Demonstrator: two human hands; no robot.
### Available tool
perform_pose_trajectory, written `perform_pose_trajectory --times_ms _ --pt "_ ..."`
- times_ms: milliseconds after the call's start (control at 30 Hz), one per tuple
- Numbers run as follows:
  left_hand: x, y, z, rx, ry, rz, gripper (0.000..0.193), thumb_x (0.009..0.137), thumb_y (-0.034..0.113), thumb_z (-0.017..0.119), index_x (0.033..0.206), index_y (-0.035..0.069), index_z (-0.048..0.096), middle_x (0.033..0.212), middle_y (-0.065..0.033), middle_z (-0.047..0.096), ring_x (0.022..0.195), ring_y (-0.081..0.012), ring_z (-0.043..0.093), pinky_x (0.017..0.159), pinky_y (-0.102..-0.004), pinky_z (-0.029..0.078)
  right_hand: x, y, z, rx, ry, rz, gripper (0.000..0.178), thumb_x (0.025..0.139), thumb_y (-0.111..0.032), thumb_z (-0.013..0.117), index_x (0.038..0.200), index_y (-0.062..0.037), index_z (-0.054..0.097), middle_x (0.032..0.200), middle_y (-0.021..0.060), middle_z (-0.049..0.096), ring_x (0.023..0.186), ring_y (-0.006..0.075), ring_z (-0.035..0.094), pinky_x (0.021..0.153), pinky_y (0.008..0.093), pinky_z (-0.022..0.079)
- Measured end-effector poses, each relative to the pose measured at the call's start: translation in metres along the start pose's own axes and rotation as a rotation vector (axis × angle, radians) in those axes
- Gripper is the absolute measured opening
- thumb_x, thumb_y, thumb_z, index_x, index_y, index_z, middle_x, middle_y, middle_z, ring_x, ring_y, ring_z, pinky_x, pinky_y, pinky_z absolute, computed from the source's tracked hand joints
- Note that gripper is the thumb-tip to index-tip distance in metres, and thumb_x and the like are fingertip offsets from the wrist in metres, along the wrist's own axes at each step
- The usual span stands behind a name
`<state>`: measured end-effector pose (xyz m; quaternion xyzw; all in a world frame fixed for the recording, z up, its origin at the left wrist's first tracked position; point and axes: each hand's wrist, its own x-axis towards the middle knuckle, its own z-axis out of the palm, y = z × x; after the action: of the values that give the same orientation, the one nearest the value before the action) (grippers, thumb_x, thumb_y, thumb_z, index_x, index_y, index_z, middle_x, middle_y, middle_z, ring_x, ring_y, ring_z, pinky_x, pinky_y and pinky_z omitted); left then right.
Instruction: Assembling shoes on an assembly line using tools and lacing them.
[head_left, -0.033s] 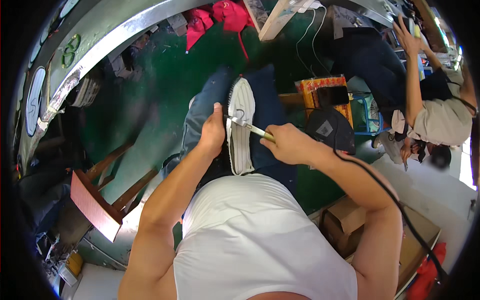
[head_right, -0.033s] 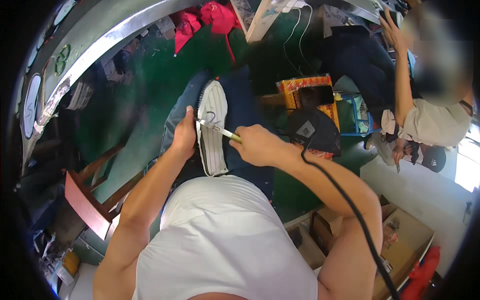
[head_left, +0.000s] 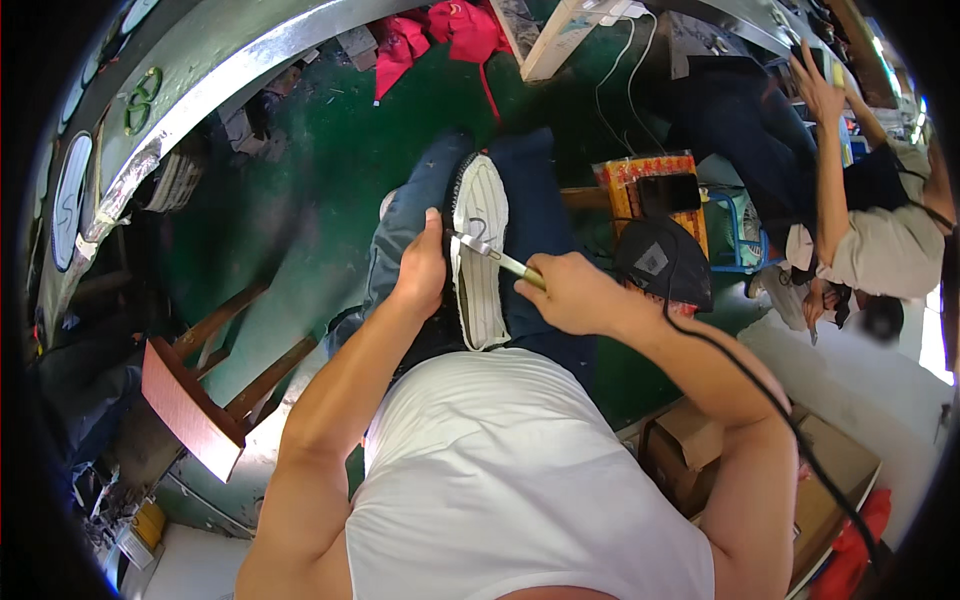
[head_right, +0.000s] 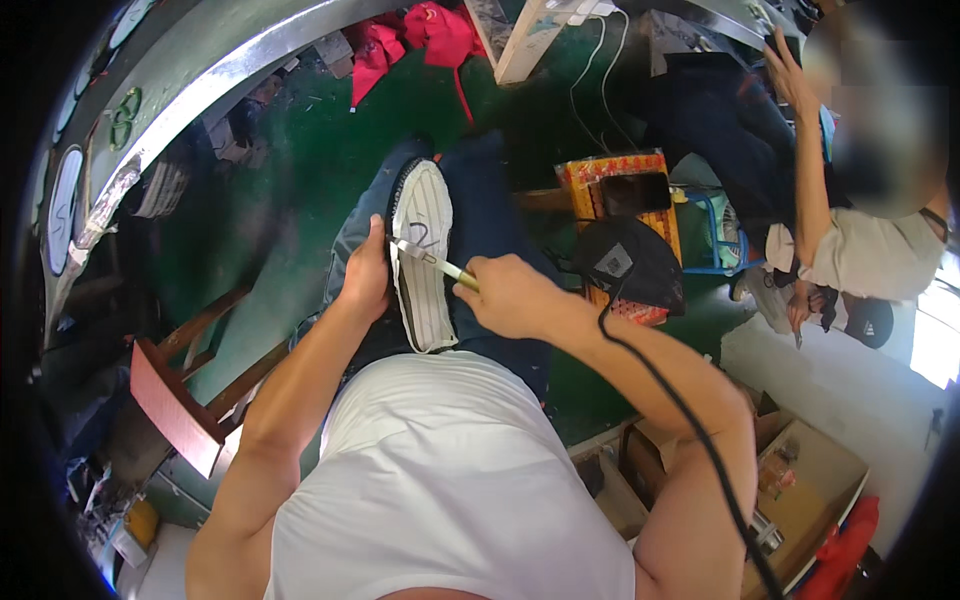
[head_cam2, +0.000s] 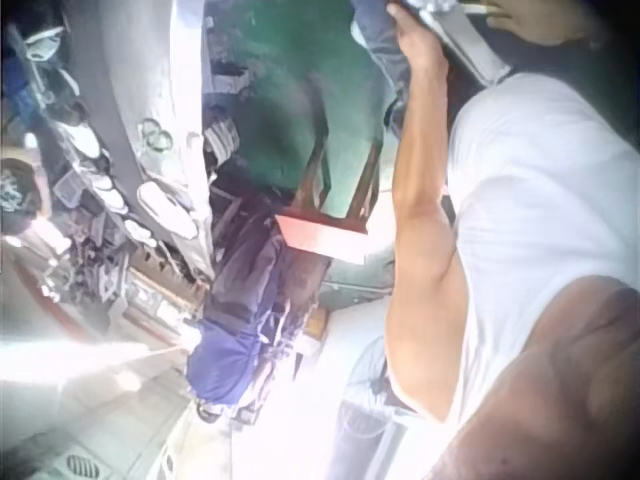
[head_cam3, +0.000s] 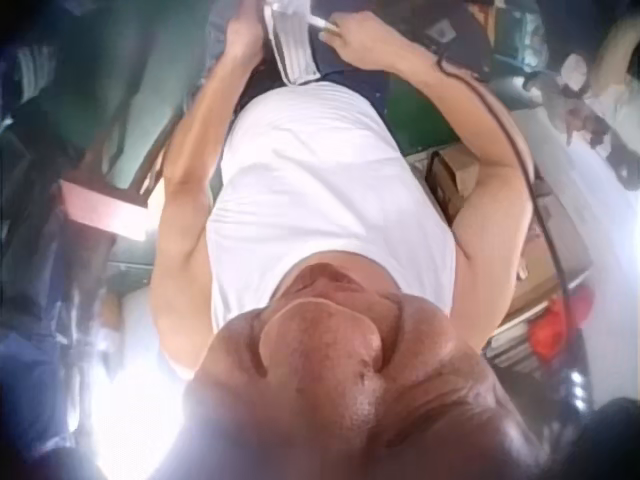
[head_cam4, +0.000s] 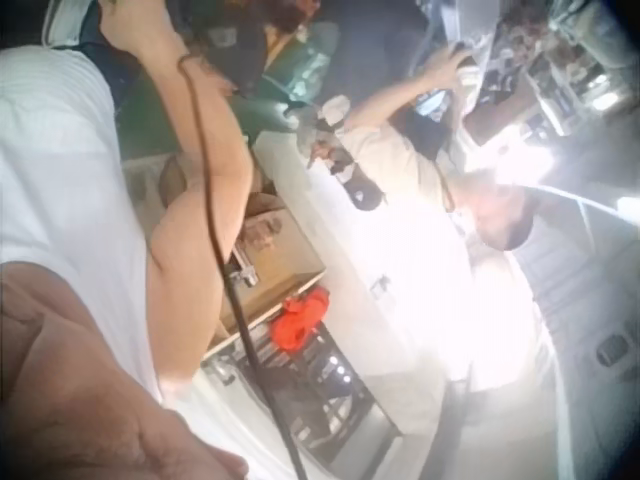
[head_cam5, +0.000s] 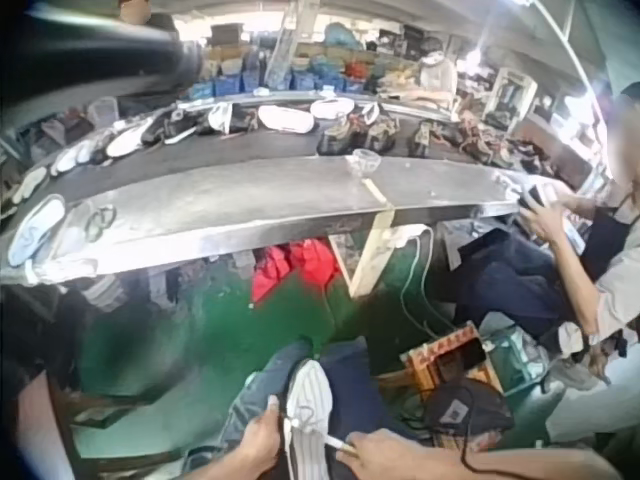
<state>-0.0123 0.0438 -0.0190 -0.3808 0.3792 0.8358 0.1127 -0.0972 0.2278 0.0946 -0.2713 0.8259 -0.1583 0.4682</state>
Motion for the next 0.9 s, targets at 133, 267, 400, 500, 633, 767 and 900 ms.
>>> perform_pose_trajectory --times_ms 133,267,400,500,633,767,900 --pt "0.002 0.002 -0.001 0.072 -0.326 0.298 0.065 0.102 0.048 0.045 0.144 -0.002 0.041 0.136 -0.0105 0.054 0.127 -0.0213 0.048 0.110 -0.0348 0.034 0.017 0.025 0.031 0.198 0.192 -0.089 0.031 0.095 -0.027 0.059 0.088 0.0025 0.060 0.071 0.0226 0.061 0.070 0.0413 0.061 0.065 0.0444 0.047" --pt "0.019 0.003 -0.004 0.128 -0.365 0.235 0.062 0.099 0.040 0.056 0.147 0.003 0.040 0.138 -0.0064 0.053 0.129 -0.0179 0.046 0.112 -0.0336 0.031 0.029 0.034 0.080 0.556 0.268 -0.016 0.031 0.097 -0.030 0.060 0.088 0.0002 0.058 0.067 0.0100 0.060 0.062 0.0205 0.059 0.061 0.0356 0.048" --pt "0.018 0.004 -0.001 0.218 -0.270 0.254 0.060 0.099 0.041 0.055 0.144 0.003 0.043 0.138 -0.0082 0.053 0.129 -0.0191 0.046 0.110 -0.0361 0.034 0.033 0.043 0.081 0.862 0.074 0.007 0.029 0.100 -0.029 0.056 0.095 -0.0011 0.060 0.077 0.0034 0.061 0.066 0.0139 0.058 0.060 0.0293 0.049" --pt "0.013 0.007 0.002 0.141 -0.271 0.205 0.059 0.096 0.034 0.064 0.143 0.003 0.045 0.131 -0.0058 0.057 0.123 -0.0162 0.050 0.108 -0.0324 0.035 0.028 0.062 0.061 1.274 -0.266 0.037 0.024 0.100 -0.023 0.056 0.104 0.0010 0.061 0.082 0.0044 0.061 0.067 0.0142 0.057 0.059 0.0280 0.048" --pt "0.011 0.008 0.011 0.144 -0.248 0.216 0.052 0.095 0.026 0.065 0.138 0.002 0.050 0.124 -0.0056 0.061 0.114 -0.0148 0.055 0.102 -0.0309 0.041 0.041 0.113 0.046 1.635 -0.705 -0.039 0.029 0.099 -0.017 0.058 0.115 0.0069 0.060 0.094 0.0138 0.067 0.079 0.0228 0.067 0.065 0.0342 0.055" --pt "0.005 0.010 0.013 0.170 -0.211 0.249 0.045 0.095 0.022 0.065 0.133 0.001 0.053 0.119 -0.0055 0.063 0.108 -0.0134 0.057 0.098 -0.0301 0.043 0.022 0.096 0.015 1.305 -0.634 0.013 0.036 0.097 -0.015 0.059 0.121 0.0114 0.056 0.107 0.0205 0.069 0.097 0.0302 0.070 0.085 0.0403 0.058" --pt "0.006 0.016 0.016 0.073 -0.203 0.208 0.040 0.095 0.021 0.063 0.129 0.001 0.056 0.113 -0.0046 0.064 0.103 -0.0123 0.058 0.095 -0.0289 0.045 0.005 0.090 -0.006 0.881 -0.363 0.001 0.025 0.099 -0.014 0.053 0.112 0.0068 0.060 0.098 0.0141 0.070 0.085 0.0188 0.070 0.076 0.0299 0.055"
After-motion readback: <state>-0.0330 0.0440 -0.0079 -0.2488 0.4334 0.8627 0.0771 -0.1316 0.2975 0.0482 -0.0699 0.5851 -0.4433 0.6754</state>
